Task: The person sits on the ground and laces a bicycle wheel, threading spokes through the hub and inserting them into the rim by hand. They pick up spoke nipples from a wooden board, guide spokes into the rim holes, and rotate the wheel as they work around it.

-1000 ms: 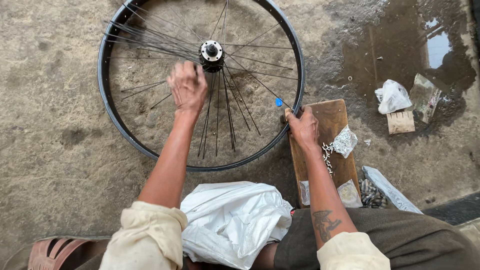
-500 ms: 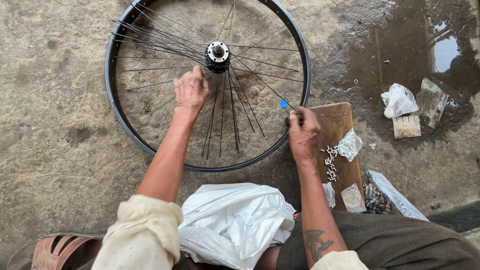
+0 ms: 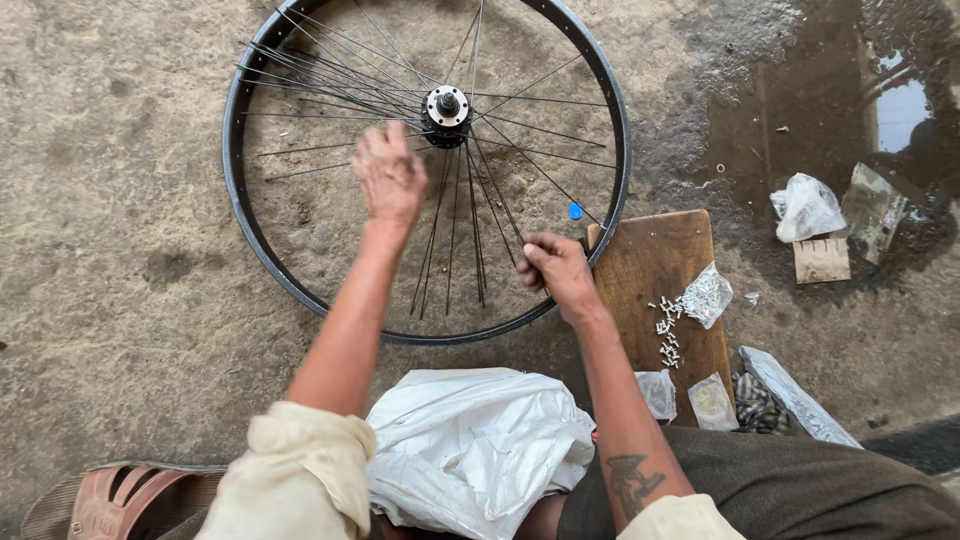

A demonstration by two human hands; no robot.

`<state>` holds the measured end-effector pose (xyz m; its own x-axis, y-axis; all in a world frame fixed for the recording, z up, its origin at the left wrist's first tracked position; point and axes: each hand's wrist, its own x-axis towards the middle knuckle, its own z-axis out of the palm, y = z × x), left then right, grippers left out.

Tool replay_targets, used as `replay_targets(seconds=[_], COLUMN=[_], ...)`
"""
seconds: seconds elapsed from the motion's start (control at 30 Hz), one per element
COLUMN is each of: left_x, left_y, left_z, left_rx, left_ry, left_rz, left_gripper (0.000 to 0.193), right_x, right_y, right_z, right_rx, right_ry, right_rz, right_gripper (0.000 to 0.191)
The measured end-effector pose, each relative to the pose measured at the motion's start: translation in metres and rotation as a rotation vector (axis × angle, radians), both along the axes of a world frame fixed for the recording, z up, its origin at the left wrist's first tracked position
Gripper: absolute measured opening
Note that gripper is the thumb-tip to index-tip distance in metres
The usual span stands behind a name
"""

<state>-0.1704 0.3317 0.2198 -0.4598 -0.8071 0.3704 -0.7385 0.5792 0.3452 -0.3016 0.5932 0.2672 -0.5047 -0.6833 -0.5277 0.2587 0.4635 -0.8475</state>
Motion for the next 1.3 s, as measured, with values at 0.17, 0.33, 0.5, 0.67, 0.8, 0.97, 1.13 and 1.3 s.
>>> replay_targets(seconds=[0.17,0.33,0.5,0.67,0.8,0.97,1.13,1.3], left_x=[0.018,0.022,0.035,0.009,-0.01,-0.01,-0.012,-0.019], left_y=[-0.038,-0.058,-0.023,0.078,0.126,0.148,0.147,0.165], left_z=[-0.007,0.022,0.073,0.081,0.062,0.054,0.048,0.017], left_rx=[-0.114,0.031,1.227,1.596,0.961,0.35,0.419,0.957], left_ry=[-0.292,-0.516,0.007,0.463,0.662,0.391,0.055,-0.237], left_rz=[-0.109,-0.18,-0.02,-0.109,0.034,-0.497,-0.869,-0.503], left_gripper=[0.04,0.022,0.025,0.024,0.016,0.009,0.024,0.038], right_x=[-0.004,-0.003,-0.016,0.003,0.024,0.025,0.019,0.024], right_y=[0.015,0.018,0.017,0.019,0.019,0.018,0.026,0.043], right_z=[0.014,0.03,0.026,0.014,0.008,0.01,0.016,0.026], right_rx=[0.084,0.202,0.261,-0.022,0.028,-0.043,0.063,0.072], right_ry=[0.613,0.711,0.526,-0.108,0.207,0.744,0.929,0.886], right_rz=[0.25,0.3,0.31,0.175,0.281,0.471,0.594,0.53], right_gripper=[0.031,0.027,0.025,0.024,0.032,0.03,0.021,0.022])
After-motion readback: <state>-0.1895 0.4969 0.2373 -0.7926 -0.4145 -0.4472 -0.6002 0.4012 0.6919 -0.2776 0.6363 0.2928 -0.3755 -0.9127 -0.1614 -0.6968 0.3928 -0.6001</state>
